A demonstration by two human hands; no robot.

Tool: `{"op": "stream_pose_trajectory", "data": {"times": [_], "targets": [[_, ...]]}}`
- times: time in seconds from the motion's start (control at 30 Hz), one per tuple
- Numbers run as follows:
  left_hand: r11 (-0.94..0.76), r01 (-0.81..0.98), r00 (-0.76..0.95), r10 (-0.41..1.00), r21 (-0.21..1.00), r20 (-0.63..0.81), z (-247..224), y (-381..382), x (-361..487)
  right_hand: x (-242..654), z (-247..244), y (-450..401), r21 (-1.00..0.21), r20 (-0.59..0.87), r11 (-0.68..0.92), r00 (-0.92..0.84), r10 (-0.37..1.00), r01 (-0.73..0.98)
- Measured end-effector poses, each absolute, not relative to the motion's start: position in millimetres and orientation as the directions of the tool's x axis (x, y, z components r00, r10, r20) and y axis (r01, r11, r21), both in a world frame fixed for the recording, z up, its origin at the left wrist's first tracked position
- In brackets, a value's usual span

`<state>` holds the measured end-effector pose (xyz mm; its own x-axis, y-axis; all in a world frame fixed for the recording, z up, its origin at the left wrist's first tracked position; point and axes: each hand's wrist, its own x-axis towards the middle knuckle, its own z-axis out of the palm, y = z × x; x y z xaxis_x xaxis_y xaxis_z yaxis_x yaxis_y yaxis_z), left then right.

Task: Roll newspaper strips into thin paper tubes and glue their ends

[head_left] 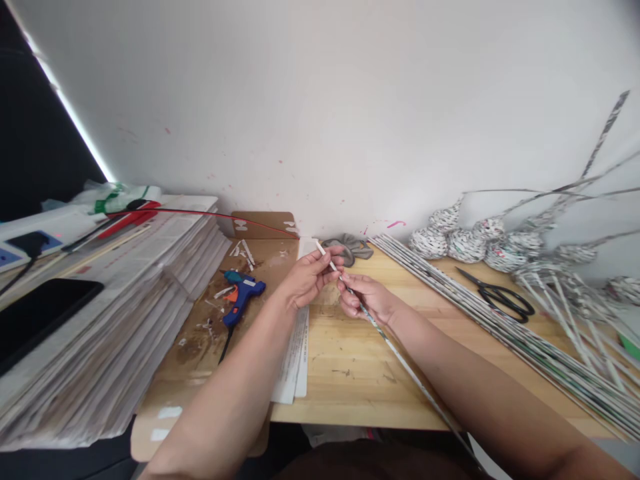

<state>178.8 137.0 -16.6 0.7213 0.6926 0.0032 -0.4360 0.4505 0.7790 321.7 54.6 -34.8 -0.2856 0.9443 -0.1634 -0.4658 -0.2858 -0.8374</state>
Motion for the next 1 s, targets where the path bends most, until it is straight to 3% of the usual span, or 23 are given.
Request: {"op": "stream_pose_trajectory", "data": {"times": [0.23, 0.37, 0.47, 0.77, 1.0], "targets": [[0.437, -0.455, 0.74, 0.67, 0.776, 0.057, -16.7, 135.4, 179.0, 322.5, -34.8, 53.8, -0.855, -0.134, -0.276, -0.326, 0.936, -0.44], [0.402, -0.458, 0.705, 0.707, 0.793, 0.049, -14.9, 134.1, 179.5, 318.2, -31.5, 53.5, -0.978, -0.087, -0.109, -0.131, 0.988, -0.178], [0.419, -0.452, 0.686, 0.728, 0.788, 0.007, -13.6, 133.7, 179.4, 315.8, -32.0, 53.5, -0.996, -0.051, -0.058, -0.088, 0.995, -0.071], [0.473, -0.457, 0.698, 0.716, 0.754, -0.026, -12.9, 134.5, 179.6, 319.5, -35.6, 54.0, -0.909, -0.08, -0.185, -0.28, 0.957, -0.372], [0.491, -0.474, 0.704, 0.71, 0.731, -0.02, -13.4, 133.2, 179.4, 319.7, -35.6, 51.2, -0.809, -0.079, -0.286, -0.387, 0.919, -0.513]]}}
